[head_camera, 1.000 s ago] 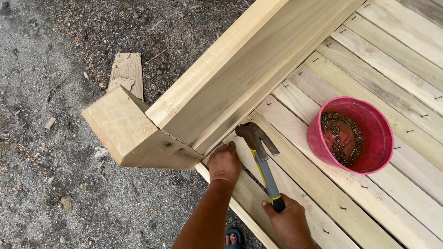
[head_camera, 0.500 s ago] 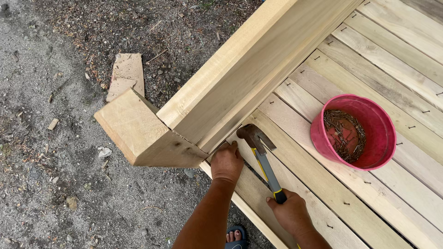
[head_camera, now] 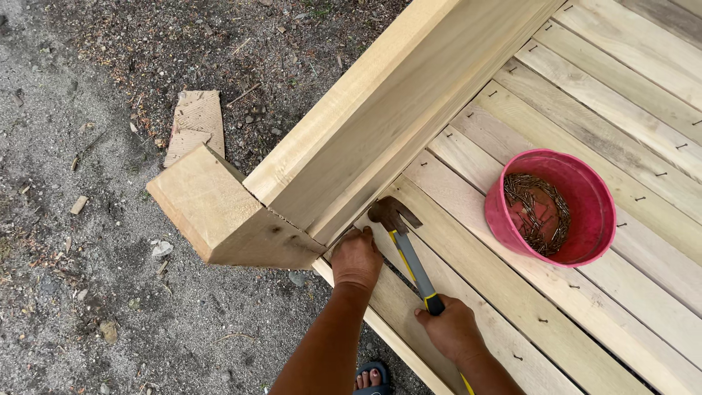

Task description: The person hammers nails into slatted wooden furniture frames laid on the ground. They take nails one at a time from a pink bucket, position each nail on a wood slat, and drive it in with a claw hammer, working along the frame edges.

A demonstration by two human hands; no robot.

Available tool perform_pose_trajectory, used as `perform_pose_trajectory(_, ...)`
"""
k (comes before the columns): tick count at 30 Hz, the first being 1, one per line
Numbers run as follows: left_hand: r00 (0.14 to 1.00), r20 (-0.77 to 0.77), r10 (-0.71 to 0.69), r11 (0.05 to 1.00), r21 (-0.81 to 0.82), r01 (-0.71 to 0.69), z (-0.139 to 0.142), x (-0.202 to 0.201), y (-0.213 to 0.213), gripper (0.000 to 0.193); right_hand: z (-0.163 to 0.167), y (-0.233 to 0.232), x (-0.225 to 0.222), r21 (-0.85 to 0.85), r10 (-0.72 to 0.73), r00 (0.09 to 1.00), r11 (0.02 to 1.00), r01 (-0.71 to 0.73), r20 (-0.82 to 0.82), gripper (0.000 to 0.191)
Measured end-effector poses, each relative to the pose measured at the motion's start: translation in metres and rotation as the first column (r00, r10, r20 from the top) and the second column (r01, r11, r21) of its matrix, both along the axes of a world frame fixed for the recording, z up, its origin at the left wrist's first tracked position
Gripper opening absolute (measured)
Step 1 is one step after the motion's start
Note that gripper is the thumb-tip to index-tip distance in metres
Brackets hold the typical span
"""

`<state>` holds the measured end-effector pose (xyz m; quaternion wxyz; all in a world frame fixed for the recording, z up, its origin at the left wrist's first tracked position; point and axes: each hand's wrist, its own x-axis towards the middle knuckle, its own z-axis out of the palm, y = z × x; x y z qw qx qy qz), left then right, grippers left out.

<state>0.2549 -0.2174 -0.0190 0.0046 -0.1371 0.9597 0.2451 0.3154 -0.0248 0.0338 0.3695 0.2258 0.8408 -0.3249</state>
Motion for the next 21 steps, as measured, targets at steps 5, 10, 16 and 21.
perform_pose_trajectory(5,0.999,-0.048,0.005,1.000,0.008,-0.005,0.002,-0.001,-0.002,0.016,0.006,0.006,0.007,-0.017,-0.036,0.998,0.999,0.035,-0.049,0.035)
perform_pose_trajectory(10,1.000,-0.009,-0.006,1.000,-0.023,0.006,0.003,0.000,-0.002,0.012,0.002,-0.002,0.004,0.023,0.007,1.000,1.000,-0.007,0.003,0.032)
perform_pose_trajectory(16,0.999,0.006,-0.038,0.999,-0.022,0.038,0.002,0.001,-0.004,0.014,0.006,0.002,0.005,-0.040,-0.100,0.995,0.994,0.100,0.013,0.032)
perform_pose_trajectory(21,1.000,-0.024,-0.021,1.000,-0.004,0.021,0.000,-0.001,-0.005,0.019,0.004,0.000,0.007,-0.009,-0.020,1.000,1.000,0.021,0.023,0.031)
